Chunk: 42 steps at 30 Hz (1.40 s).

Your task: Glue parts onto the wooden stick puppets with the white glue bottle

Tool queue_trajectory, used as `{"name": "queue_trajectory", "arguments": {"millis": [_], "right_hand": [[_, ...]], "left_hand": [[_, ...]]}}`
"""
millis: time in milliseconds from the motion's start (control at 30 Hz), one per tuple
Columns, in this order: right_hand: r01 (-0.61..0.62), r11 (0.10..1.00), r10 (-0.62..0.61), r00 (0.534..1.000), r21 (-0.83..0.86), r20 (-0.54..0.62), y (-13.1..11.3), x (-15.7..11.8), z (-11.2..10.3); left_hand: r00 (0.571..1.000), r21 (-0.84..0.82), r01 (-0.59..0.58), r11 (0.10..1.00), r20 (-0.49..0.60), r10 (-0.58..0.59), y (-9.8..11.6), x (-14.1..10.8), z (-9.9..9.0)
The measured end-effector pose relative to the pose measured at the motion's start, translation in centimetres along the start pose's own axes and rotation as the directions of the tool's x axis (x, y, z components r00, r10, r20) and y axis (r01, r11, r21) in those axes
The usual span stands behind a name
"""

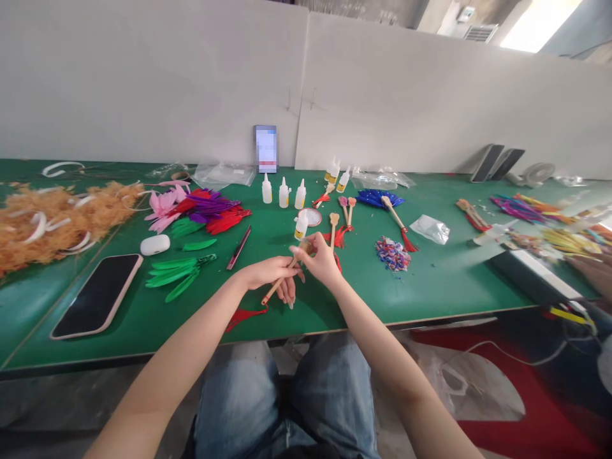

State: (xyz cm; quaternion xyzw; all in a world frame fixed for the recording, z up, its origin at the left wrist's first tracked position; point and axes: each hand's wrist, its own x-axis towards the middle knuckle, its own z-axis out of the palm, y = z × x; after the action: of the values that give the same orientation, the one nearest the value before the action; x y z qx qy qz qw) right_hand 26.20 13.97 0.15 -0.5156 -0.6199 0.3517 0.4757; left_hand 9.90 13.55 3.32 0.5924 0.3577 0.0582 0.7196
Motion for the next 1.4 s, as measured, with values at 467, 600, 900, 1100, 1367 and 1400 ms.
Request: {"name": "queue_trajectory", "arguments": {"millis": [467, 600, 900, 1100, 1367, 1400], "right_hand": [[-0.008, 0.999, 0.007, 1.000, 0.050, 0.016, 0.19, 0.27, -0.33], [0.005, 1.000, -0.005, 1.000, 0.006, -0.025, 0.16, 0.34, -0.42], [0.026, 0.998, -0.027, 0.999, 0.057, 0.027, 0.20, 0.20, -0.07], [0.019, 0.998, -0.022, 0.999, 0.065, 0.046, 0.31, 0.36, -0.35], [-0.018, 1.000, 0.018, 1.000, 0.013, -0.025, 0.95, 0.78, -0.38], [-0.024, 1.000, 0.024, 0.999, 0.017, -0.031, 0.99, 0.83, -0.36]], "left_hand": [[0.997, 0.033, 0.019, 0.999, -0.072, -0.017, -0.57, 0.53, 0.36], [0.999, 0.031, 0.019, 0.999, -0.049, -0.017, -0.40, 0.40, 0.21], [1.000, 0.008, 0.017, 1.000, -0.021, -0.017, -0.17, 0.17, 0.02], [0.999, 0.015, 0.017, 1.000, -0.043, -0.016, -0.35, 0.39, 0.18], [0.998, 0.045, 0.032, 0.998, -0.050, -0.030, -0.30, 0.33, 0.25], [0.999, 0.040, 0.031, 0.999, -0.044, -0.029, -0.23, 0.28, 0.25]]}}
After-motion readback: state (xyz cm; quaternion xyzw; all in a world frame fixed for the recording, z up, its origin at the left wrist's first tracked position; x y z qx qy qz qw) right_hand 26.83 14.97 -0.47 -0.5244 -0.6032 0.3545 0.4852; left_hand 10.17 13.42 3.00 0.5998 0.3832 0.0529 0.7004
